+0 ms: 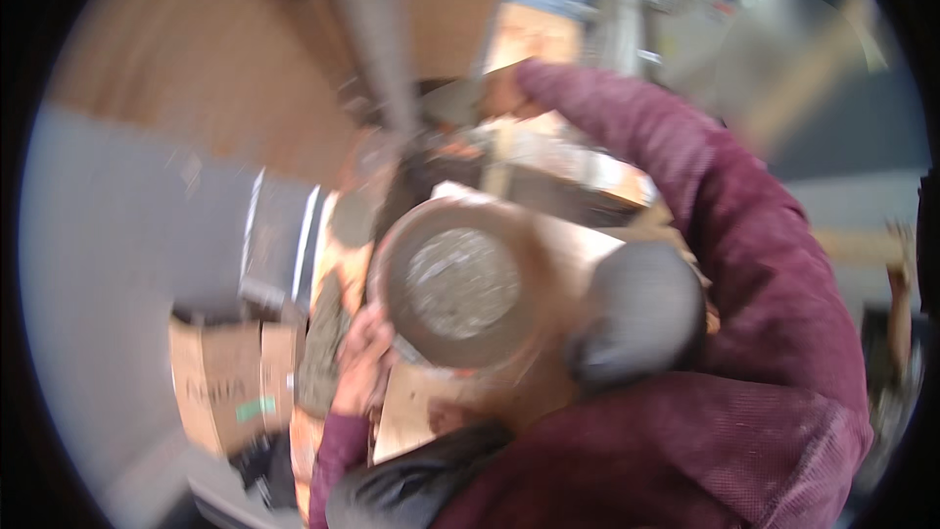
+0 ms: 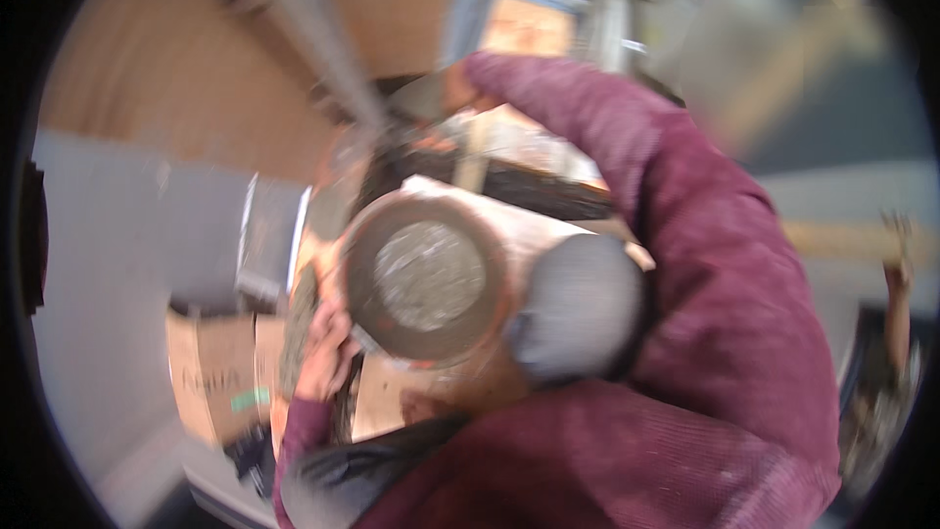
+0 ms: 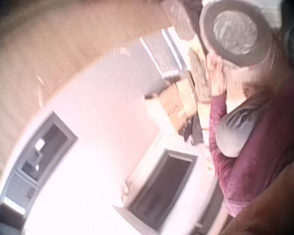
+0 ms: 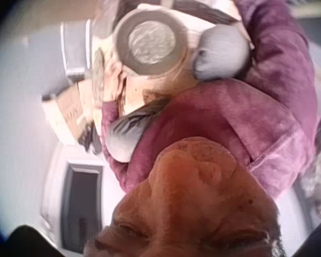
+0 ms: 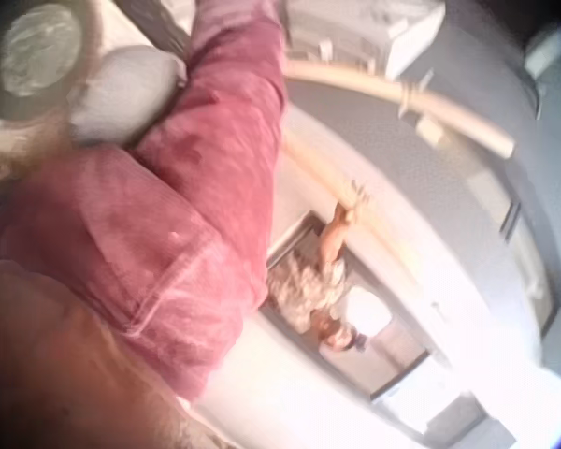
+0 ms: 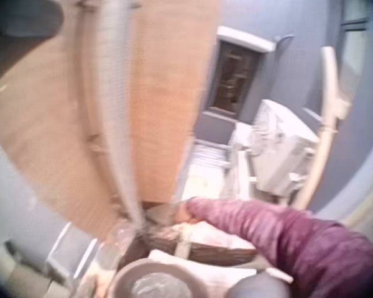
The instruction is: The person mixes mortar in a bucket using a trowel, spreads the mortar onto a row of bricks on a wall, and places a brick onto the mortar.
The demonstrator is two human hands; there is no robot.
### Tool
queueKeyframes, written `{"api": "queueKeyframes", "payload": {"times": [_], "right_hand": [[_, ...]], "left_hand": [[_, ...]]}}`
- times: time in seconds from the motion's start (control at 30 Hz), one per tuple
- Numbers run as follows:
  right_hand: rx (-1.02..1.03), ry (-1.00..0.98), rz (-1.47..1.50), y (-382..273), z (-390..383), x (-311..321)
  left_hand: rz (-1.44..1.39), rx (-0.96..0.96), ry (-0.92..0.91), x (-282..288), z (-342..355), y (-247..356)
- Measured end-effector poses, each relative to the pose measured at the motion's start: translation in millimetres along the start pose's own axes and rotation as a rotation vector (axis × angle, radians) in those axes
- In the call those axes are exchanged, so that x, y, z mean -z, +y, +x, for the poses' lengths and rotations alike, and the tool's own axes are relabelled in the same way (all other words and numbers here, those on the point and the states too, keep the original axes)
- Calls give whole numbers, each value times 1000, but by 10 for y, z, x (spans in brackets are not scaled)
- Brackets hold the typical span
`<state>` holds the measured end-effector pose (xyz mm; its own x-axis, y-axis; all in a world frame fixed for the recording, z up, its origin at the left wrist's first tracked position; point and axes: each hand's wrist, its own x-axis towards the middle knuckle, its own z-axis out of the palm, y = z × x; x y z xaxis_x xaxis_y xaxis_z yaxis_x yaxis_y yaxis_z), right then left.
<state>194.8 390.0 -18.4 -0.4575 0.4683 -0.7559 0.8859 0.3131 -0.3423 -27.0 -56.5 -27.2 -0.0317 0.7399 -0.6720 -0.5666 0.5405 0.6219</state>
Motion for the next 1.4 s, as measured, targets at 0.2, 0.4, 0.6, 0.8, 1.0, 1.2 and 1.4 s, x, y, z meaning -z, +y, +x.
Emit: {"api": "queueKeyframes", "payload": {"times": [0.2, 0.4, 0.6, 0.8, 1.0, 1.2, 1.4], "right_hand": [[194, 438, 265, 725, -1372, -1034], [301, 518, 333, 864, -2843, -1594], [553, 194, 144, 358, -2595, -1269], [295, -263, -308, -440, -2191, -835], [588, -224, -1051, -592, -1563, -880], [535, -222, -1140, -435, -551, -1284], [581, -33, -1005, -944, -385, -1505]], "left_hand": [[348, 48, 32, 306, 188, 218], [492, 123, -90, 939, 633, 106], [701, 322, -205, 1092, 865, 248], [722, 51, -260, 173, 608, 345], [744, -182, -314, -173, 290, 543], [748, -417, -262, -101, -453, 875], [492, -331, -342, -220, -1147, 865]]}}
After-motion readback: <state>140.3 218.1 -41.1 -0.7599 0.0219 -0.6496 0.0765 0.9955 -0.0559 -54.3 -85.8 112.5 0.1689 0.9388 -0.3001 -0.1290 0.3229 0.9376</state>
